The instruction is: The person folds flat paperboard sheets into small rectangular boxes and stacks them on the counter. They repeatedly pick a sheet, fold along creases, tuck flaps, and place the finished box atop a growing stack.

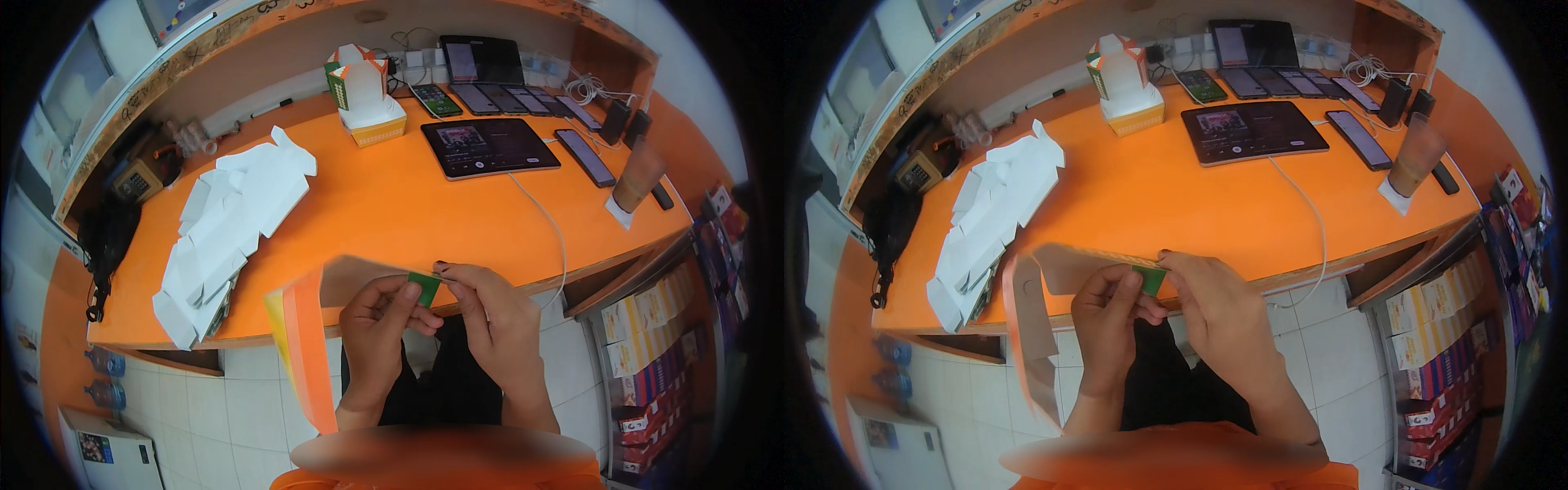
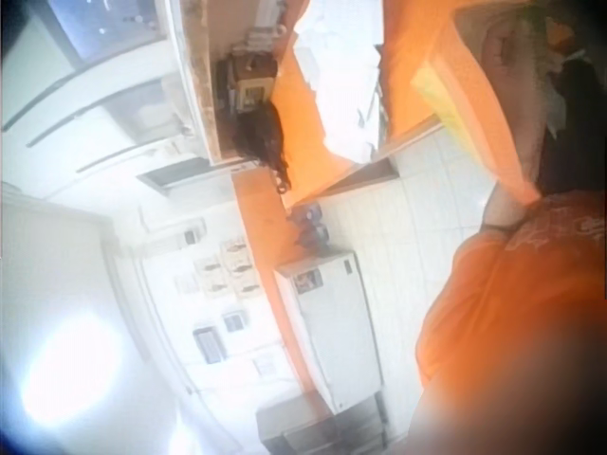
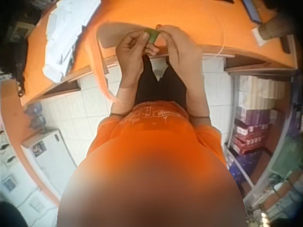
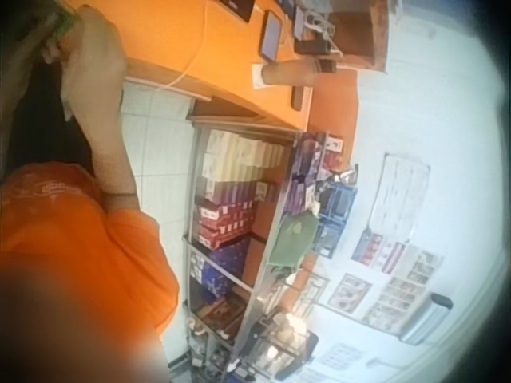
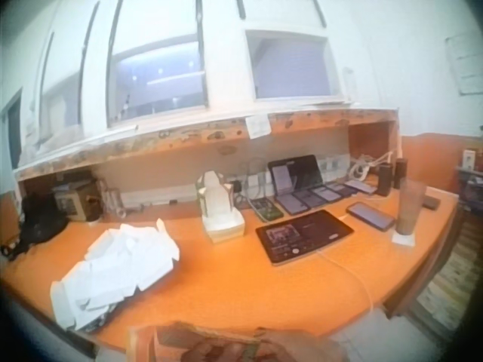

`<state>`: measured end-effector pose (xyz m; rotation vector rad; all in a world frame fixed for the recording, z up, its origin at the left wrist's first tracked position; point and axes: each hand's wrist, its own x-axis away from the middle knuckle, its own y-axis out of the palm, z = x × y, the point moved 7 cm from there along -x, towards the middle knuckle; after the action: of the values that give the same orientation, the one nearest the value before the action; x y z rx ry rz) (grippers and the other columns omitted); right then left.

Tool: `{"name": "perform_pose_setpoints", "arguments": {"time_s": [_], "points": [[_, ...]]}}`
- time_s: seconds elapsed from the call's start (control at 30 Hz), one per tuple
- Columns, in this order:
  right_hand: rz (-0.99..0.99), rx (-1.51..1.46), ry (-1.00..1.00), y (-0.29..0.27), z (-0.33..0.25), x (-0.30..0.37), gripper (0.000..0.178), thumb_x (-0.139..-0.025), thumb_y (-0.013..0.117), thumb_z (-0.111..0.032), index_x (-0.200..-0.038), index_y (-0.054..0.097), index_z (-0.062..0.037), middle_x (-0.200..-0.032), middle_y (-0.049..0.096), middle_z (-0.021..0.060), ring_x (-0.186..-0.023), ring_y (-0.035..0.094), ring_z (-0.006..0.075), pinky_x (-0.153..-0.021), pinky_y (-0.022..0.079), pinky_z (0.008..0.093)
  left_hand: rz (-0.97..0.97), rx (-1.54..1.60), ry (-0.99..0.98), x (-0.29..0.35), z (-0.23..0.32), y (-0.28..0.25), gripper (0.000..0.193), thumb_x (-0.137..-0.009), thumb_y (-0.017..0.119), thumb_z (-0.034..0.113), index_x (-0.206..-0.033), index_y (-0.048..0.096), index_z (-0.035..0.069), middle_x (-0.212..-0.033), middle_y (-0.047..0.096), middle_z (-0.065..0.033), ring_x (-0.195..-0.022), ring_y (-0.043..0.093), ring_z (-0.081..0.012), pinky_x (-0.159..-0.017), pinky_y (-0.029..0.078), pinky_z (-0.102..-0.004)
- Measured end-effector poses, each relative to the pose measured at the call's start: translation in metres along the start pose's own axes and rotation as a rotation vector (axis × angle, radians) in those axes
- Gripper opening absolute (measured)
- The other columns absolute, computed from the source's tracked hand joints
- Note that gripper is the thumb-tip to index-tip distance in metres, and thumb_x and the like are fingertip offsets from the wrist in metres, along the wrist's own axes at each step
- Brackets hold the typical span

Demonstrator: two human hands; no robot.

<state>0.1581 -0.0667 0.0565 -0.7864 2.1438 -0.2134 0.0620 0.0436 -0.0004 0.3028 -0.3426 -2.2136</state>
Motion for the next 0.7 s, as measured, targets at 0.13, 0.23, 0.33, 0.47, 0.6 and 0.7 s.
{"name": "perform_pose_setpoints", "arguments": {"time_s": [0.13,0.23,0.33,0.47,0.6,0.7], "points": [[0.046,-0.098,-0.018,-0.002,0.0,-0.007,0.015,-0.084,0.064,0.0,-0.099,0.065,-0.0007,-0.096,0.068,0.0132,-0.085,0.067,0.0307,-0.072,0.054,0.0358,-0.005,0.072,0.027,0.006,-0.004,0.002,0.018,-0.095,0.062,0.007,-0.105,0.061,-0.007,-0.091,0.07,-0.0173,-0.075,0.071,-0.0216,-0.066,0.059,-0.0284],[0.042,-0.088,-0.085,-0.001,-0.008,-0.009,0.014,-0.081,0.067,-0.001,-0.095,0.065,-0.0009,-0.095,0.069,0.0131,-0.084,0.067,0.0298,-0.072,0.053,0.0348,-0.018,0.101,0.108,0.006,-0.004,0.001,0.016,-0.094,0.062,0.005,-0.106,0.061,-0.006,-0.093,0.07,-0.0174,-0.076,0.071,-0.0221,-0.067,0.06,-0.0292],[0.035,-0.06,-0.082,0.002,-0.013,-0.009,0.012,-0.079,0.069,-0.001,-0.091,0.066,-0.0005,-0.096,0.069,0.0135,-0.084,0.066,0.029,-0.072,0.053,0.0338,-0.046,0.129,0.143,0.006,-0.002,-0.003,0.014,-0.093,0.062,0.002,-0.105,0.061,-0.005,-0.091,0.07,-0.0166,-0.074,0.07,-0.0207,-0.062,0.057,-0.0275],[0.047,-0.073,-0.049,0.005,-0.016,-0.008,0.013,-0.077,0.07,0.001,-0.089,0.065,0.0001,-0.098,0.068,0.0139,-0.085,0.066,0.0283,-0.072,0.053,0.034,-0.093,0.2,0.127,0.007,0.001,-0.006,0.009,-0.091,0.064,0.0,-0.099,0.062,-0.005,-0.085,0.069,-0.0149,-0.066,0.068,-0.0175,-0.052,0.049,-0.0245],[0.054,-0.087,-0.043,0.006,-0.017,-0.007,0.013,-0.076,0.07,0.002,-0.088,0.066,0.0006,-0.101,0.068,0.0137,-0.086,0.066,0.0281,-0.073,0.054,0.0347,-0.044,0.179,0.127,0.007,0.001,-0.007,0.006,-0.09,0.064,-0.001,-0.094,0.063,-0.005,-0.079,0.068,-0.013,-0.057,0.064,-0.0154,-0.047,0.045,-0.0239],[0.004,-0.046,-0.113,0.008,-0.022,-0.005,0.017,-0.075,0.072,0.001,-0.091,0.068,-0.0002,-0.106,0.068,0.0145,-0.09,0.067,0.0284,-0.076,0.055,0.0347,-0.046,0.061,0.153,0.005,0.003,-0.007,0.01,-0.091,0.065,0.007,-0.097,0.06,-0.001,-0.073,0.064,-0.0091,-0.051,0.056,-0.0108,-0.044,0.043,-0.0204]]}}
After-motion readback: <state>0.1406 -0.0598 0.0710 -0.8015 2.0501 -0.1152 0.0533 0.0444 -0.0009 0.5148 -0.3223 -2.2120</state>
